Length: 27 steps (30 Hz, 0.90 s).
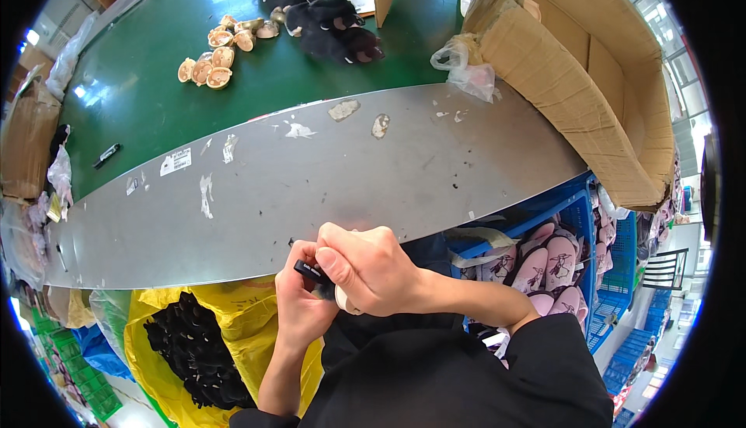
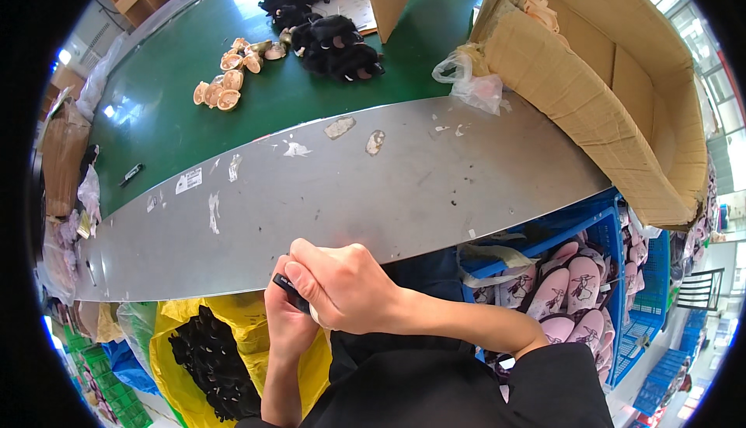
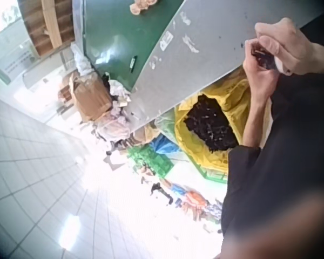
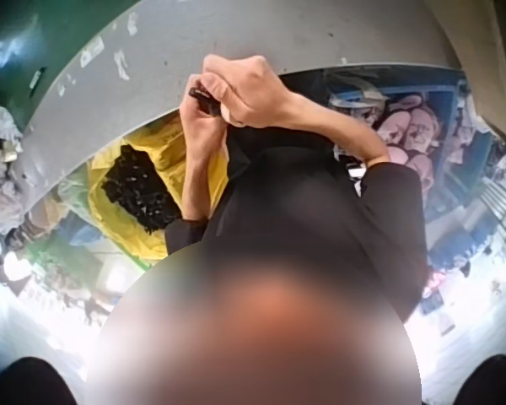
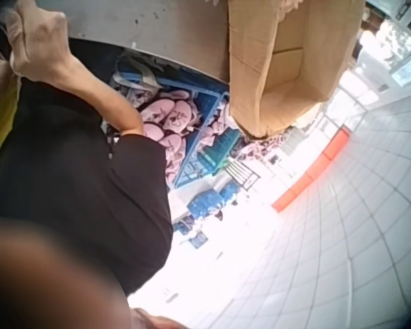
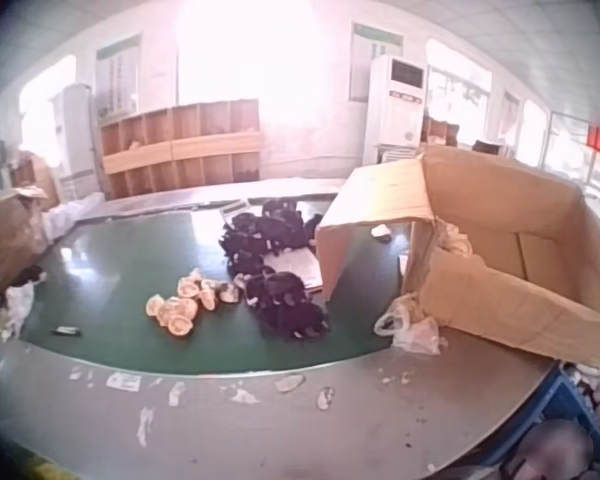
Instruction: The person repeatedly picks up black slipper uppers and beige insoles, inserts the insoles into the uppers, and places the assembled slippers on the table. The person handles items one at a time and continues the same assembly cycle throughout the clip.
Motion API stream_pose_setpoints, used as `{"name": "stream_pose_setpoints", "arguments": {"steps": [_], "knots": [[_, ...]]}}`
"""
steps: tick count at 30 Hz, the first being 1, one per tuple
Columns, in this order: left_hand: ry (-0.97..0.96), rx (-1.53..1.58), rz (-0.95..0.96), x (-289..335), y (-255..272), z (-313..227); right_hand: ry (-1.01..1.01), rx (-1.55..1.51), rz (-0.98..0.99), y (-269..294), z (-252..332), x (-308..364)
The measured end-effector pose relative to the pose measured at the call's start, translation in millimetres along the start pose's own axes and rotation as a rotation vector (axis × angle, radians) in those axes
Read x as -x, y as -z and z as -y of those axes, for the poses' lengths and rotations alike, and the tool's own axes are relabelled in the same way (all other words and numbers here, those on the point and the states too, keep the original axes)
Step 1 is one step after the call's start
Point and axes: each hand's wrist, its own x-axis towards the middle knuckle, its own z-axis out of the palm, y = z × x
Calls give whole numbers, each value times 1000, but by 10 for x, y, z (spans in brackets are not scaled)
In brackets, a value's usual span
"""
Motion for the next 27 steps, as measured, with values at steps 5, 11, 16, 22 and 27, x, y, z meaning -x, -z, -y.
{"name": "stream_pose_setpoints", "arguments": {"steps": [5, 11, 16, 22, 27], "knots": [[-85, -6, -249, -4, -204, -37, -35, 30, -13, 47, -124, 28], [115, 712, -77, 17, -96, 14, 64, 60, -62, 138, -121, 75], [70, 850, -198, 50, -205, -70, 37, 124, -147, 134, -63, -3], [-456, -369, -282, 8, -99, -172, 95, 8, -272, -64, -115, -50], [-516, -535, -292, 6, -72, -103, 42, -201, -213, -188, -132, -40]]}}
